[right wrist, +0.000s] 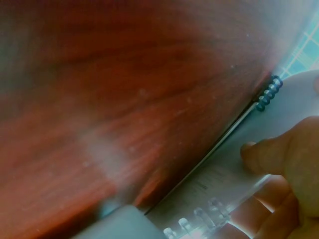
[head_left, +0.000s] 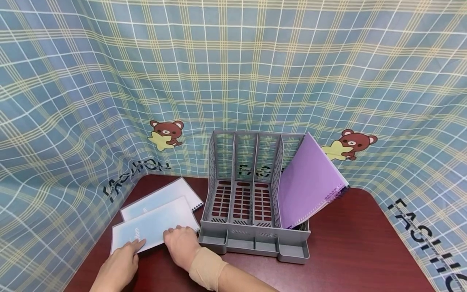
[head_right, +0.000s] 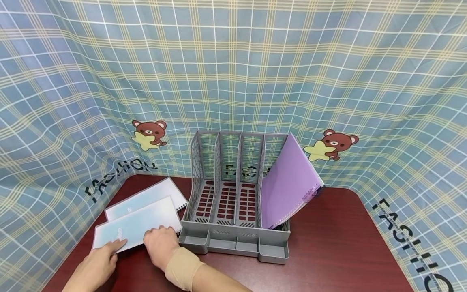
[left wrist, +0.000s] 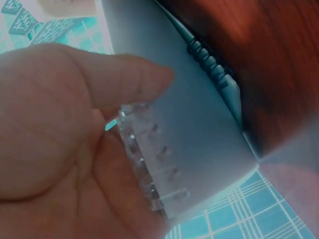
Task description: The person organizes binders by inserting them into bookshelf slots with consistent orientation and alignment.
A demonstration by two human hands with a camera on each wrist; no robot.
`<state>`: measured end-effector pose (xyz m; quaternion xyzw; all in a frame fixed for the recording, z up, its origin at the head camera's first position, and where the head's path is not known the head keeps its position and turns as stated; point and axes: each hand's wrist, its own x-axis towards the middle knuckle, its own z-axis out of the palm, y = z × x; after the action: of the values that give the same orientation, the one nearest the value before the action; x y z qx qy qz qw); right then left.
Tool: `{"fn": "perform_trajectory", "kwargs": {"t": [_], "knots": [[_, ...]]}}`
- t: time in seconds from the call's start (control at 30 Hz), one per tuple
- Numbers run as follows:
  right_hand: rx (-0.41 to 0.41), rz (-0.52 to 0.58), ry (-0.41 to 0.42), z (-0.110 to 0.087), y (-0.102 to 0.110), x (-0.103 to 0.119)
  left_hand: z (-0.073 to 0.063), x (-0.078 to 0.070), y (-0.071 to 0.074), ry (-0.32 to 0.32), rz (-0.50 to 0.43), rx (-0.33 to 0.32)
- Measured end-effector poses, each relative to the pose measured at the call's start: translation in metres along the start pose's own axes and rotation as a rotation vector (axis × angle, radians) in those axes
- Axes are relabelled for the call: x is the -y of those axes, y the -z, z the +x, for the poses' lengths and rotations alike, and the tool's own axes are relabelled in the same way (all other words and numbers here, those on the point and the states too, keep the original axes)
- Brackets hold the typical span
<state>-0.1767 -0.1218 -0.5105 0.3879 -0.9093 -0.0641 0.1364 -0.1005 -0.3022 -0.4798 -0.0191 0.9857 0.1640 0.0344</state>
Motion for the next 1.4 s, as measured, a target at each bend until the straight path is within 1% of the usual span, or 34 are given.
{"fn": "perform_trajectory", "kwargs": {"t": [0.27,0.67,0.9,1.1,1.2,1.3,1.4], "knots": [[-0.023,-0.011,0.005,-0.002,-0.001,0.001,-0.001,-0.002,0.002,-0.011,0.011,0.019],[-0.025,-0.011,0.009,-0.003,0.004,0.001,-0.002,-0.003,0.003,-0.01,0.001,0.007],[-0.012,-0.008,0.016,-0.004,0.007,0.002,-0.003,-0.001,0.002,-0.008,0.015,0.03],[-0.019,-0.021,0.006,-0.005,0.006,0.003,-0.006,-0.002,0.003,-0.019,0.027,-0.004],[-0.029,-0.016,-0.001,-0.005,0.006,0.003,-0.007,-0.002,0.005,-0.017,0.014,-0.032],[-0.035,-0.003,-0.013,-0.005,0.005,0.002,-0.008,-0.003,0.01,0.0,-0.008,-0.049],[-0.044,0.008,-0.017,-0.006,0.004,0.001,-0.009,-0.004,0.013,0.007,-0.01,-0.072]]}}
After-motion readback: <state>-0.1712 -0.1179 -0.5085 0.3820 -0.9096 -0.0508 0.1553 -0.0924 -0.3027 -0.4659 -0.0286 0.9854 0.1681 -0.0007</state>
